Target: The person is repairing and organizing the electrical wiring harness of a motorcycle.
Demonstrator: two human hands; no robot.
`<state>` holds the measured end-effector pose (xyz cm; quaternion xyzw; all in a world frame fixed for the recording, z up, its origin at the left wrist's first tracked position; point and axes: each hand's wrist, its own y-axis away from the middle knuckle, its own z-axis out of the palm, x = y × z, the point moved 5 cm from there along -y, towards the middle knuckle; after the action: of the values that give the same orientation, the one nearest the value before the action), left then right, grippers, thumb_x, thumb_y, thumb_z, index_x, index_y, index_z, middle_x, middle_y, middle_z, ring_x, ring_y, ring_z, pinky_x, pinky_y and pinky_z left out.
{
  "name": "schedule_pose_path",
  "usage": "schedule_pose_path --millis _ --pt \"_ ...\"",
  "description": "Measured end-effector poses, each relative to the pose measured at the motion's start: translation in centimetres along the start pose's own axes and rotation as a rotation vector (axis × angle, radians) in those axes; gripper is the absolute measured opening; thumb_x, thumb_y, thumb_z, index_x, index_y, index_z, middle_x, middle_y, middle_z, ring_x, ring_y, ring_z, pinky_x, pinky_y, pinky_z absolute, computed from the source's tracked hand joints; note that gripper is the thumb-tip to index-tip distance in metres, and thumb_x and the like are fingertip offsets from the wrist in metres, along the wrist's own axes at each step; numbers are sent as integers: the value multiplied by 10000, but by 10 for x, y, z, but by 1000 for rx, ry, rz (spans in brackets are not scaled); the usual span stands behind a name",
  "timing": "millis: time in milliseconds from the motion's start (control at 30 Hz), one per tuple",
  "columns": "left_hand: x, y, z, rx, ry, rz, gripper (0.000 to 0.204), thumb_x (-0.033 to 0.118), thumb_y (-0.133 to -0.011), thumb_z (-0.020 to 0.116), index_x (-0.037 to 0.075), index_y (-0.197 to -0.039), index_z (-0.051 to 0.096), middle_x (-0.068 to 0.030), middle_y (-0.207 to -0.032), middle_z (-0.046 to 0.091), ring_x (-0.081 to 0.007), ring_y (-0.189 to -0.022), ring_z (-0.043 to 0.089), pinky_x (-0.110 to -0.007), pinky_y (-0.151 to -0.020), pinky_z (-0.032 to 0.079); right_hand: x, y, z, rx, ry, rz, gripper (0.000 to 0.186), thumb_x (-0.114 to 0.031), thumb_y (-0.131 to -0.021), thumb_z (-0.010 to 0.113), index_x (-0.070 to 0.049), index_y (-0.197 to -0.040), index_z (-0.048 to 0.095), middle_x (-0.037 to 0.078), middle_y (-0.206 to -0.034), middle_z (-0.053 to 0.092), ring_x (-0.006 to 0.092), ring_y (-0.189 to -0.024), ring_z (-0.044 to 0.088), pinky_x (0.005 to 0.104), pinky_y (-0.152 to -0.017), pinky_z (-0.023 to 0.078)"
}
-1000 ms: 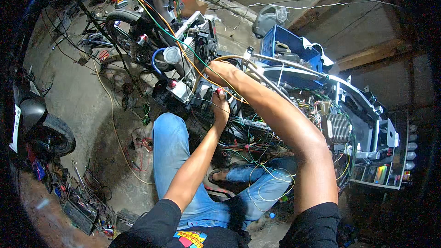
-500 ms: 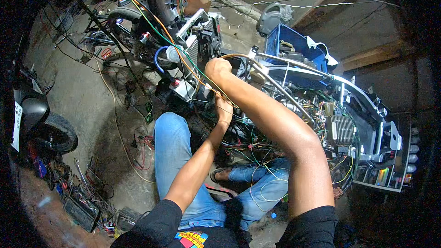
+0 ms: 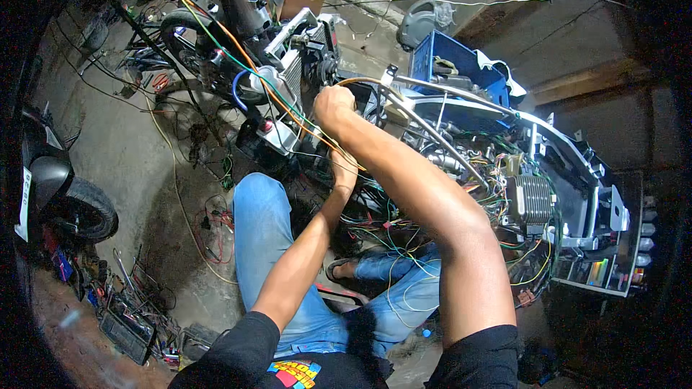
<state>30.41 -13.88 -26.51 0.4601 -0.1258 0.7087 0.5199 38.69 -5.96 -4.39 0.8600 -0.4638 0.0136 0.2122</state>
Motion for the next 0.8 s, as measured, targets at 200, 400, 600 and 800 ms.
schedule_pose_path --millis 200,400,600,800 --pt "12 13 16 13 -295 139 286 252 -988 435 -32 -990 470 -237 -862 567 -353 -764 518 -423 -717 414 4 0 2 -22 94 -230 227 -200 -843 542 -70 -815 726 102 -839 703 243 -815 692 344 -664 550" --pt "29 13 11 28 -79 24 295 259 -987 440 -31 -961 482 -233 -837 556 -328 -757 529 -417 -730 412 -15 15 -10 2 363 -566 194 -173 -808 556 -68 -727 696 96 -782 697 244 -740 685 349 -615 541" --pt "70 39 40 -6 -416 25 429 366 -968 425 -51 -1022 509 -232 -882 582 -347 -783 540 -421 -729 417 39 15 41 249 142 -509 141 -202 -807 600 -109 -746 688 84 -772 665 238 -737 667 340 -609 529" --pt "67 27 28 19 -390 -16 437 352 -973 441 -67 -1076 512 -238 -912 608 -332 -749 548 -414 -700 431 20 21 15 180 222 -374 125 -177 -769 600 -98 -760 696 88 -776 668 238 -727 658 339 -640 529"
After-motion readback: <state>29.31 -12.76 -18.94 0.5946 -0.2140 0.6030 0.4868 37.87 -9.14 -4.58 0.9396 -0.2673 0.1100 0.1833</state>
